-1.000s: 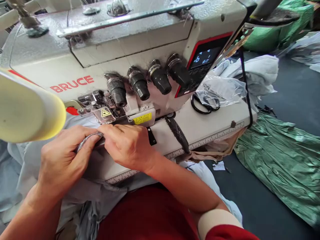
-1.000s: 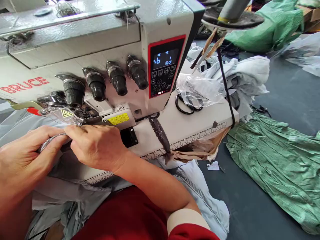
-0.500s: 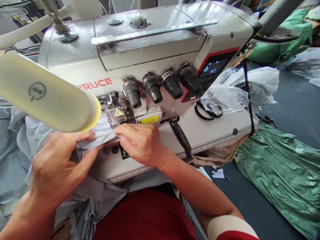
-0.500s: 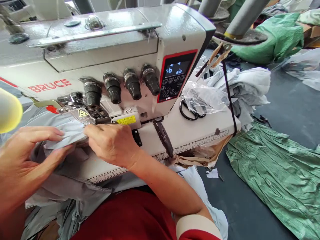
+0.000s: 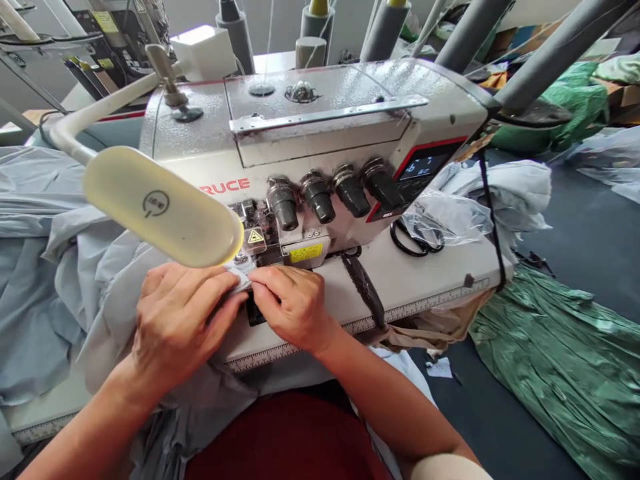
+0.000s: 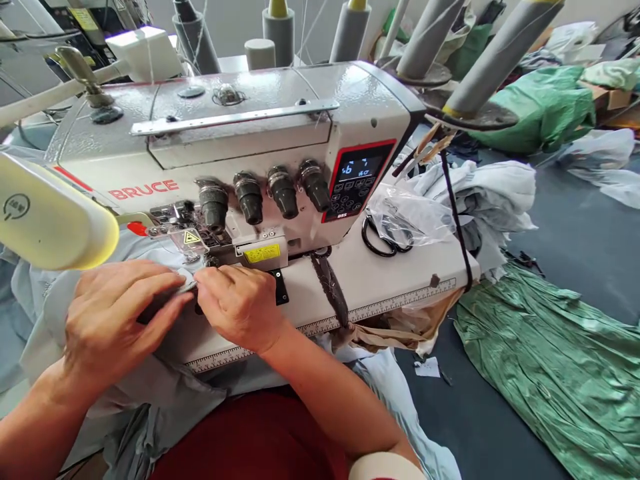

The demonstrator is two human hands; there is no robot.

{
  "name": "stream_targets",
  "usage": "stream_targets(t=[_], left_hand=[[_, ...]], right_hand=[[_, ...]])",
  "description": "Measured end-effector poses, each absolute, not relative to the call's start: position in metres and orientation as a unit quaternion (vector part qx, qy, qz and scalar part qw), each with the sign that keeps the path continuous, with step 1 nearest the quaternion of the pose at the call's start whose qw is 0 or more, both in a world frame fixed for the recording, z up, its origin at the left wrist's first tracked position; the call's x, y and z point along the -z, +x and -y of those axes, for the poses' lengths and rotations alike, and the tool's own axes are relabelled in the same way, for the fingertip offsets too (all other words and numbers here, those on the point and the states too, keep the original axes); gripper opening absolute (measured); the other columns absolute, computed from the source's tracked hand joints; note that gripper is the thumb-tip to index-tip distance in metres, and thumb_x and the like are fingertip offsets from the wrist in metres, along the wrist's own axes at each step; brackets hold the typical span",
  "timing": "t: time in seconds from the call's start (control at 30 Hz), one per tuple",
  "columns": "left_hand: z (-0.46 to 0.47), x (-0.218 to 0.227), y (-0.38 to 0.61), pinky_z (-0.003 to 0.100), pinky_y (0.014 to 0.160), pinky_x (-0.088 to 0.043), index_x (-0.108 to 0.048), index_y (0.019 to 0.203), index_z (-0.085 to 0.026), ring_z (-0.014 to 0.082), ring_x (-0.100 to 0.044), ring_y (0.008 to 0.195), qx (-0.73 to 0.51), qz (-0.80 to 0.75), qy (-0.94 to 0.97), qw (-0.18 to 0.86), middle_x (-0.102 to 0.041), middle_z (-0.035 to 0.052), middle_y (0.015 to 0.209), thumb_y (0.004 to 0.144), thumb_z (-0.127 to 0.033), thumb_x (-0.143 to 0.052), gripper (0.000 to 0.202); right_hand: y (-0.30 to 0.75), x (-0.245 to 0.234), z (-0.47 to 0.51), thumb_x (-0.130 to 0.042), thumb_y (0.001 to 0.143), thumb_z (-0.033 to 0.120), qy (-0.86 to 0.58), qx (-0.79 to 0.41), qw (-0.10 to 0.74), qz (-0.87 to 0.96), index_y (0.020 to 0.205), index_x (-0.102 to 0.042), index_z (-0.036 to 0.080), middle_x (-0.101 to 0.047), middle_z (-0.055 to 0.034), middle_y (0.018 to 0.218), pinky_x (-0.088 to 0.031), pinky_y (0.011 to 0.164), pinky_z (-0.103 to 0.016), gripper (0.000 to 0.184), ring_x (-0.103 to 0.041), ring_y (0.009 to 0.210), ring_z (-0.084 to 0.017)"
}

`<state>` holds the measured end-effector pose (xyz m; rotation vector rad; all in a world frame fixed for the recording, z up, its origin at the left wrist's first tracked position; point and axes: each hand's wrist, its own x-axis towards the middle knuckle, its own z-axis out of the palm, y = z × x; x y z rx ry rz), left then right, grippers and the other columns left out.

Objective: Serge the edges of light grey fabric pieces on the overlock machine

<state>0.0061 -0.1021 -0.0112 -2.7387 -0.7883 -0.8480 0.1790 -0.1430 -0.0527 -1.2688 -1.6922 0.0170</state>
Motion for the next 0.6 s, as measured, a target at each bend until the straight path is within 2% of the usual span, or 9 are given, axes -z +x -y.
stream_targets(t=[0.1, 0.2, 0.27, 0.37, 0.47, 0.53, 0.6], left_hand=[[0.102, 0.003, 0.009, 0.035, 0.08, -0.041, -0.064, 0.093, -0.02, 0.0185, -0.062, 0.082, 0.29, 0.278, -0.915, 0.045, -0.068, 0.0031, 0.088, 0.084, -0.015, -0.061, 0.011], [0.103, -0.006, 0.006, 0.026, 0.076, -0.043, -0.065, 0.088, -0.021, 0.0118, -0.06, 0.076, 0.276, 0.367, -0.884, -0.087, -0.066, -0.0016, 0.082, 0.087, -0.021, -0.057, 0.008], [0.104, -0.011, 0.004, 0.02, 0.067, -0.043, -0.066, 0.086, -0.022, 0.0075, -0.057, 0.066, 0.273, 0.436, -0.845, -0.144, -0.064, -0.0055, 0.075, 0.088, -0.026, -0.056, 0.01], [0.104, -0.015, 0.006, 0.017, 0.062, -0.043, -0.067, 0.082, -0.023, 0.0056, -0.054, 0.063, 0.298, 0.463, -0.82, -0.154, -0.063, -0.0073, 0.073, 0.084, -0.026, -0.061, 0.007], [0.106, -0.015, 0.013, 0.017, 0.073, -0.045, -0.067, 0.083, -0.021, 0.0078, -0.059, 0.077, 0.33, 0.449, -0.813, -0.17, -0.066, -0.0043, 0.084, 0.083, -0.023, -0.06, 0.008], [0.107, -0.013, 0.019, 0.016, 0.074, -0.046, -0.068, 0.085, -0.021, 0.0076, -0.06, 0.08, 0.341, 0.453, -0.804, -0.18, -0.067, -0.0031, 0.089, 0.084, -0.021, -0.058, 0.01], [0.108, -0.011, 0.024, 0.015, 0.07, -0.045, -0.068, 0.083, -0.019, 0.0067, -0.059, 0.077, 0.357, 0.461, -0.794, -0.174, -0.067, -0.0028, 0.086, 0.083, -0.021, -0.058, 0.01]], right_hand=[[0.174, 0.055, 0.148, -0.049, 0.092, 0.015, -0.523, -0.037, 0.539, 0.659, 0.092, -0.065, 0.016, -0.069, -0.0019, 0.074, -0.045, 0.065, -0.023, 0.016, -0.063, 0.065, -0.013], [0.161, 0.058, 0.16, -0.052, 0.092, 0.017, -0.526, -0.115, 0.594, 0.598, 0.104, -0.062, 0.014, -0.068, -0.0003, 0.072, -0.047, 0.065, -0.021, 0.016, -0.062, 0.064, -0.012], [0.15, 0.06, 0.17, -0.051, 0.091, 0.017, -0.519, -0.18, 0.607, 0.574, 0.111, -0.059, 0.013, -0.066, -0.0001, 0.072, -0.05, 0.066, -0.02, 0.023, -0.062, 0.067, -0.012], [0.134, 0.058, 0.181, -0.051, 0.087, 0.014, -0.498, -0.267, 0.615, 0.549, 0.127, -0.05, 0.008, -0.069, -0.007, 0.095, -0.053, 0.072, -0.02, 0.041, -0.064, 0.083, -0.014], [0.127, 0.048, 0.181, -0.055, 0.084, 0.009, -0.477, -0.364, 0.59, 0.54, 0.137, -0.039, 0.008, -0.066, -0.0097, 0.112, -0.054, 0.075, -0.02, 0.056, -0.065, 0.093, -0.015], [0.126, 0.041, 0.177, -0.058, 0.083, 0.008, -0.471, -0.427, 0.542, 0.549, 0.133, -0.043, 0.015, -0.068, -0.0047, 0.108, -0.054, 0.076, -0.021, 0.053, -0.067, 0.088, -0.015], [0.127, 0.035, 0.174, -0.06, 0.083, 0.008, -0.472, -0.472, 0.501, 0.551, 0.123, -0.051, 0.021, -0.07, 0.0001, 0.102, -0.054, 0.077, -0.022, 0.042, -0.069, 0.085, -0.015]])
